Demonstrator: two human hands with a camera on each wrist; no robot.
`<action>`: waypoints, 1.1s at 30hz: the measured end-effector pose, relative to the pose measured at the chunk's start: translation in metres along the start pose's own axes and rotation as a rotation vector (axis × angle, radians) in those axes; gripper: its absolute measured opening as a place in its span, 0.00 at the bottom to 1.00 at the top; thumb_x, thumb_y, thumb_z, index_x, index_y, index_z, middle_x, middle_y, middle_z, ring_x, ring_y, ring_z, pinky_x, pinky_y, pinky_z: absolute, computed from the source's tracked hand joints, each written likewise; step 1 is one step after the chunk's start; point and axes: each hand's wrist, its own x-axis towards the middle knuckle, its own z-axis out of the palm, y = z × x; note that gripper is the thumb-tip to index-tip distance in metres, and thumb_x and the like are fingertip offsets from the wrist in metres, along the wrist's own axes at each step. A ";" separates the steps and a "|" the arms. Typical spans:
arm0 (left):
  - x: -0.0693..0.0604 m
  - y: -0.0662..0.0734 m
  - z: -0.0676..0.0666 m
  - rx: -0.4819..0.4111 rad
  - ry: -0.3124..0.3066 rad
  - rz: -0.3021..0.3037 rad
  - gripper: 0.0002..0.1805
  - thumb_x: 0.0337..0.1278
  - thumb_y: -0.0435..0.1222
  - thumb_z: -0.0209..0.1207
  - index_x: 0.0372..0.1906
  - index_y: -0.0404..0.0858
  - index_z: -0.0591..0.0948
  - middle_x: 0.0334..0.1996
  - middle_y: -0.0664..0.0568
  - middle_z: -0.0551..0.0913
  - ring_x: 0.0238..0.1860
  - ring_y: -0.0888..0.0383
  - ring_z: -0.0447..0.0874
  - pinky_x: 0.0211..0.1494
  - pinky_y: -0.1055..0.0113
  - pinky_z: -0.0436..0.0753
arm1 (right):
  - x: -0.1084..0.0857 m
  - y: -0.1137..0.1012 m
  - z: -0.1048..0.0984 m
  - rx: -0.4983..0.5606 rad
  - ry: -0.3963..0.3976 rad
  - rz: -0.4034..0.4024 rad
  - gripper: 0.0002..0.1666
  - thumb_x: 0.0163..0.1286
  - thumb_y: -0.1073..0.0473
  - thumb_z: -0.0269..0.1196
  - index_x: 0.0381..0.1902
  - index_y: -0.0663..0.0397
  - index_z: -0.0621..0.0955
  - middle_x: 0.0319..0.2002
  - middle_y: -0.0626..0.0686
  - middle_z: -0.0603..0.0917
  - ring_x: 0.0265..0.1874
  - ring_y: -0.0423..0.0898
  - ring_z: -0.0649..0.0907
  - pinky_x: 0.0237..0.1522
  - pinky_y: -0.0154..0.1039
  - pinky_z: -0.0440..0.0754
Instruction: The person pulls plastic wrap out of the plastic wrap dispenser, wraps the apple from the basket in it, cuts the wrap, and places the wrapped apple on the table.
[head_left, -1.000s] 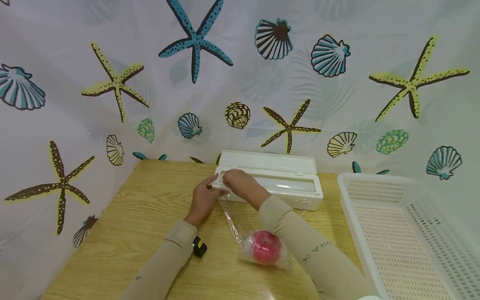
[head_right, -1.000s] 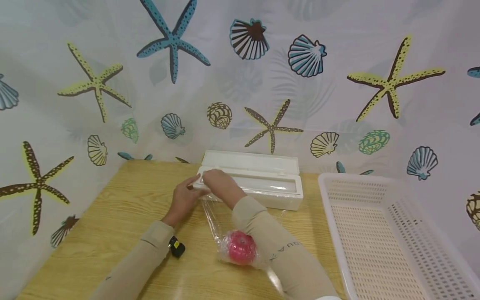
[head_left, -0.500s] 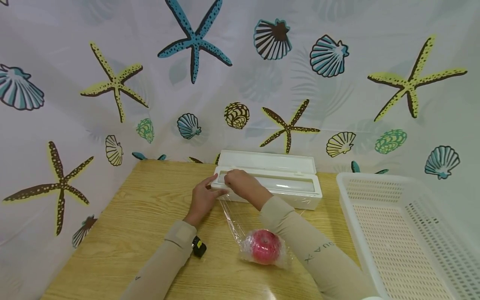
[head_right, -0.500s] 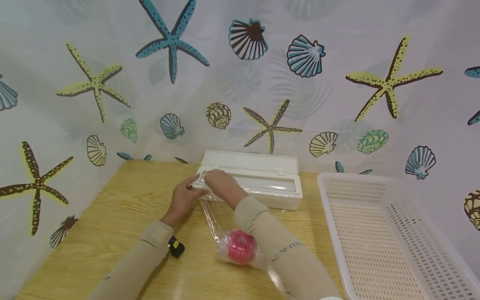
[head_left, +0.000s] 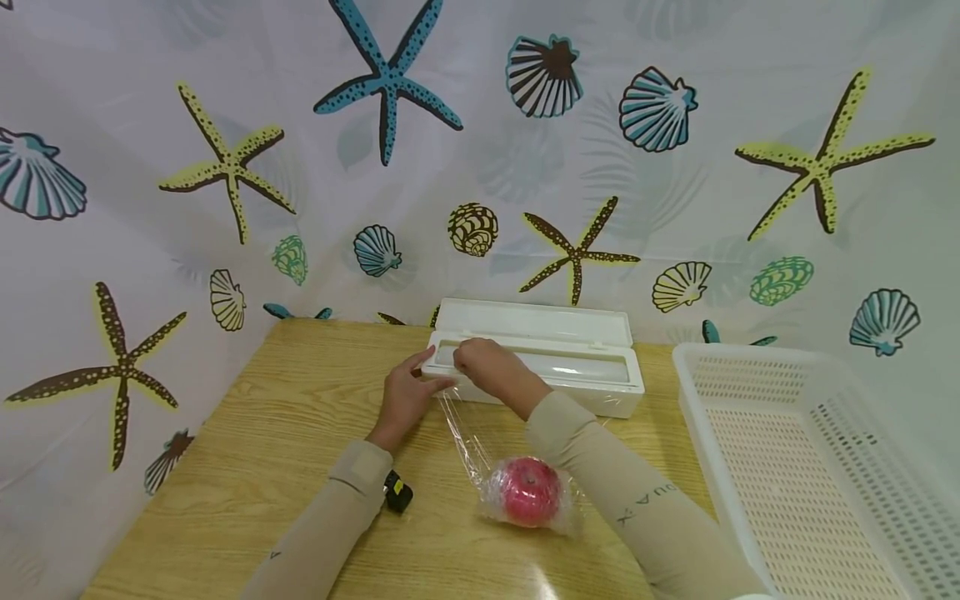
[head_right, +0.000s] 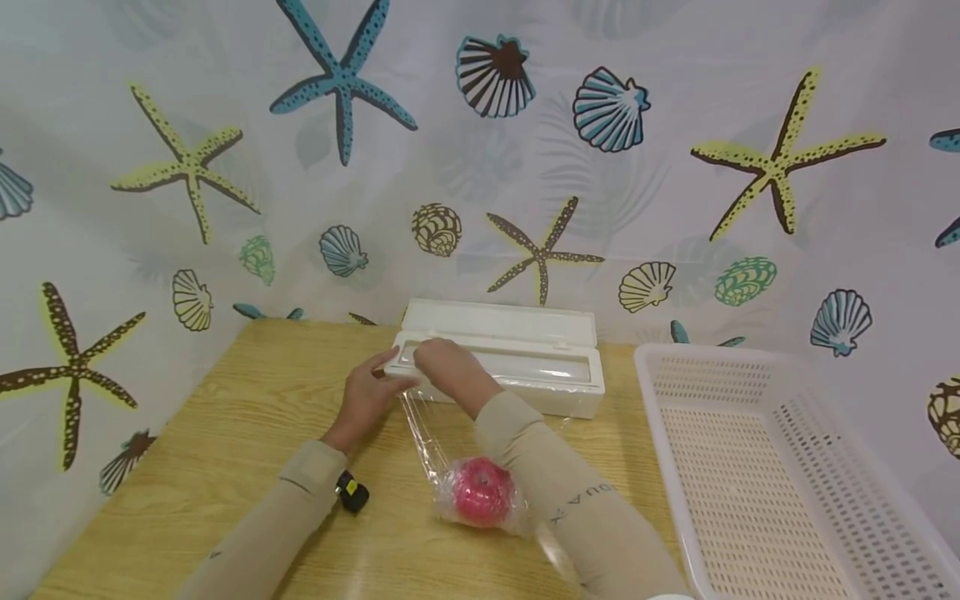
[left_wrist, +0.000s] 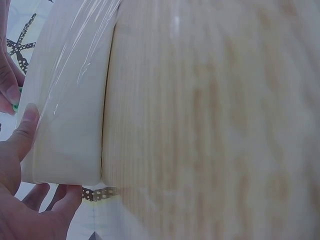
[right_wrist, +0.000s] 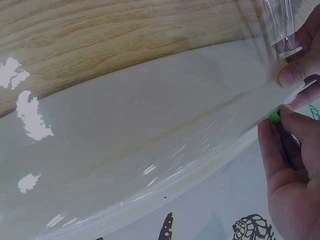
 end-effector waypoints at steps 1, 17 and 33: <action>0.000 0.000 0.000 0.000 0.001 -0.002 0.39 0.35 0.50 0.70 0.61 0.47 0.74 0.60 0.52 0.72 0.40 0.60 0.81 0.38 0.69 0.79 | 0.000 0.000 0.000 0.001 -0.002 0.000 0.12 0.67 0.64 0.58 0.23 0.56 0.81 0.27 0.50 0.81 0.28 0.45 0.78 0.32 0.38 0.77; -0.001 0.002 0.000 0.009 0.022 0.015 0.38 0.36 0.47 0.72 0.60 0.44 0.75 0.58 0.50 0.74 0.40 0.59 0.79 0.39 0.68 0.78 | -0.006 0.005 0.000 0.032 0.007 0.011 0.17 0.65 0.67 0.58 0.17 0.51 0.73 0.22 0.47 0.74 0.23 0.42 0.69 0.28 0.36 0.71; 0.000 -0.001 -0.001 -0.010 0.000 -0.008 0.39 0.36 0.48 0.72 0.61 0.46 0.74 0.59 0.49 0.73 0.45 0.58 0.79 0.37 0.70 0.76 | -0.013 0.011 0.002 0.026 0.021 0.001 0.18 0.66 0.69 0.55 0.16 0.50 0.70 0.20 0.46 0.68 0.22 0.42 0.66 0.25 0.35 0.67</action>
